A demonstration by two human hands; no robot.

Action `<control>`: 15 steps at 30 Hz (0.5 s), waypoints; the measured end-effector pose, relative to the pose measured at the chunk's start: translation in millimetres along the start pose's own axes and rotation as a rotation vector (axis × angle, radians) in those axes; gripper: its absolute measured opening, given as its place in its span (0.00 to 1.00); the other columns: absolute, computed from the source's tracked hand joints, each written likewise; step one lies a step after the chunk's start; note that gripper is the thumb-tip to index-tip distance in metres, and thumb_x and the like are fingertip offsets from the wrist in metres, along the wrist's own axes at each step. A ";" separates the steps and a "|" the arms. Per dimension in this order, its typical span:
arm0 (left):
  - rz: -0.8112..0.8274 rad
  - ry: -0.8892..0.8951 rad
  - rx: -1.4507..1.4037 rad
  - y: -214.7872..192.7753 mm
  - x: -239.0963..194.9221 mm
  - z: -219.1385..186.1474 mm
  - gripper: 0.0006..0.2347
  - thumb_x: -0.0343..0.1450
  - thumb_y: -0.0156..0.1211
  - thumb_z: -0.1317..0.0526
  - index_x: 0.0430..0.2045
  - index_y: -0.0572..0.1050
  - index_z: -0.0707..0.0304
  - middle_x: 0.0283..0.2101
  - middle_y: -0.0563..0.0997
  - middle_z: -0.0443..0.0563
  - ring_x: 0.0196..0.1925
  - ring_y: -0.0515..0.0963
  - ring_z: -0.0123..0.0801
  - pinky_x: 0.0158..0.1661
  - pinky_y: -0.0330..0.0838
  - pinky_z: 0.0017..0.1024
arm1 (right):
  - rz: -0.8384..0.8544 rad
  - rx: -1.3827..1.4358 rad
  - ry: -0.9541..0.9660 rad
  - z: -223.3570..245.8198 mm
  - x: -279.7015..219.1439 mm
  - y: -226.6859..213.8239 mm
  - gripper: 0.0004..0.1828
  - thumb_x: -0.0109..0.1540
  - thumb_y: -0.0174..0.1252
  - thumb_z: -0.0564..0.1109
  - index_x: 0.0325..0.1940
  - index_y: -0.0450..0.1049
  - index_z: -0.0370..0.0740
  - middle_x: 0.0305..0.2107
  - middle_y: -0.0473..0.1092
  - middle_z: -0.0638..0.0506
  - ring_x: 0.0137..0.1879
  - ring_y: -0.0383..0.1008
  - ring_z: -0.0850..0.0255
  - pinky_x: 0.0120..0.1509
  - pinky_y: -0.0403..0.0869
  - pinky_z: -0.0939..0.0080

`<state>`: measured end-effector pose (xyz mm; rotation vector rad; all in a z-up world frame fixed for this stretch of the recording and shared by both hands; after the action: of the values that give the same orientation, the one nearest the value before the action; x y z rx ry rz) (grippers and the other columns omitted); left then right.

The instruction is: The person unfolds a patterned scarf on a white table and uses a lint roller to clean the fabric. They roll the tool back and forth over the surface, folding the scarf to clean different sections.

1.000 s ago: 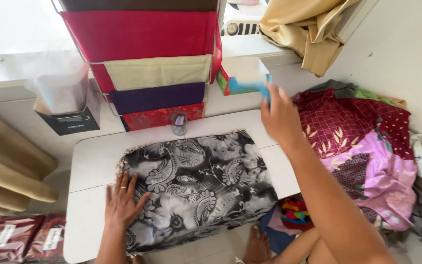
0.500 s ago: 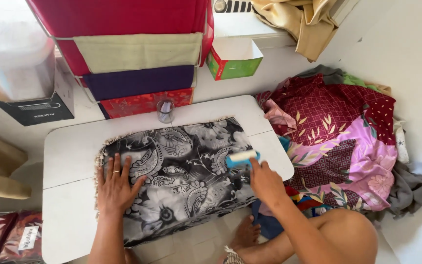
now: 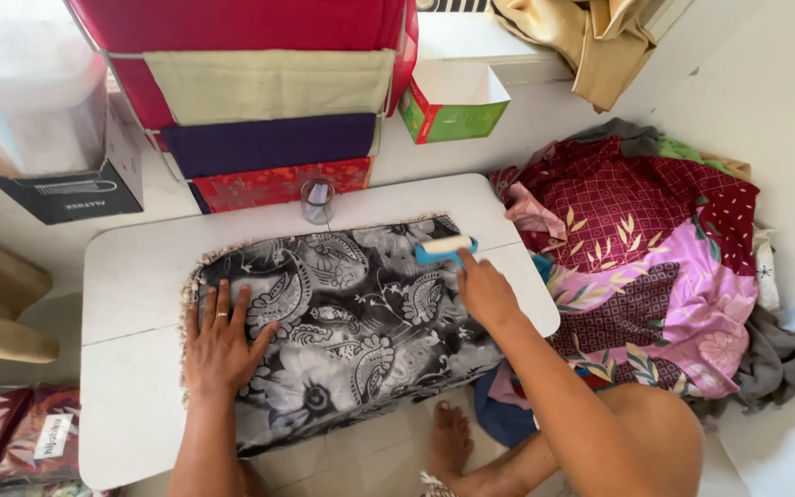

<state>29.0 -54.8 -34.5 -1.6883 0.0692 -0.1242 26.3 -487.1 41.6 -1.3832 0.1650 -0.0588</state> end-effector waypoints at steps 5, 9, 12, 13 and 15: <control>-0.002 -0.018 -0.013 0.7 -3.7 -1.9 0.37 0.73 0.30 0.28 0.74 0.57 0.45 0.78 0.56 0.53 0.80 0.52 0.40 0.76 0.37 0.47 | 0.128 -0.018 0.071 -3.9 -111.7 -20.2 0.25 0.69 0.42 0.51 0.69 0.66 0.44 0.38 0.73 0.33 0.43 0.81 0.34 0.42 0.81 0.39; 0.014 -0.020 0.002 -0.8 -2.5 -2.8 0.36 0.74 0.28 0.28 0.74 0.56 0.45 0.78 0.55 0.52 0.80 0.51 0.40 0.76 0.36 0.47 | 0.211 0.017 0.130 -12.1 -153.5 -27.1 0.26 0.67 0.43 0.49 0.69 0.67 0.43 0.40 0.75 0.32 0.42 0.82 0.38 0.40 0.83 0.43; 0.042 -0.017 0.015 5.7 -6.8 -3.4 0.36 0.74 0.28 0.28 0.74 0.55 0.45 0.78 0.54 0.52 0.80 0.51 0.40 0.76 0.36 0.47 | 0.201 0.028 0.125 -5.2 -157.5 -31.4 0.26 0.68 0.43 0.51 0.70 0.67 0.46 0.44 0.75 0.32 0.44 0.82 0.38 0.42 0.82 0.41; 0.050 -0.019 0.024 5.9 -2.5 -2.1 0.36 0.73 0.28 0.28 0.74 0.54 0.45 0.78 0.54 0.53 0.80 0.50 0.41 0.76 0.37 0.48 | 0.178 0.038 0.129 1.2 -152.8 -35.9 0.26 0.68 0.42 0.51 0.71 0.66 0.50 0.47 0.74 0.33 0.45 0.82 0.36 0.45 0.82 0.38; -0.052 -0.012 0.043 19.1 2.3 7.0 0.37 0.73 0.25 0.28 0.73 0.55 0.47 0.77 0.55 0.49 0.80 0.48 0.39 0.75 0.28 0.52 | 0.201 0.017 0.115 23.3 -161.2 -33.4 0.26 0.69 0.41 0.52 0.72 0.62 0.49 0.49 0.72 0.37 0.42 0.82 0.41 0.45 0.83 0.43</control>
<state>32.6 -50.5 -54.1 -1.6479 0.0129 -0.1537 -127.4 -448.4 91.8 -1.3407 0.3980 0.0274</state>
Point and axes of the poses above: each hand's wrist, its own x-axis towards the middle knuckle, its own y-axis out of the palm, z = x × y, the point moved 5 cm from there along x, towards the middle knuckle
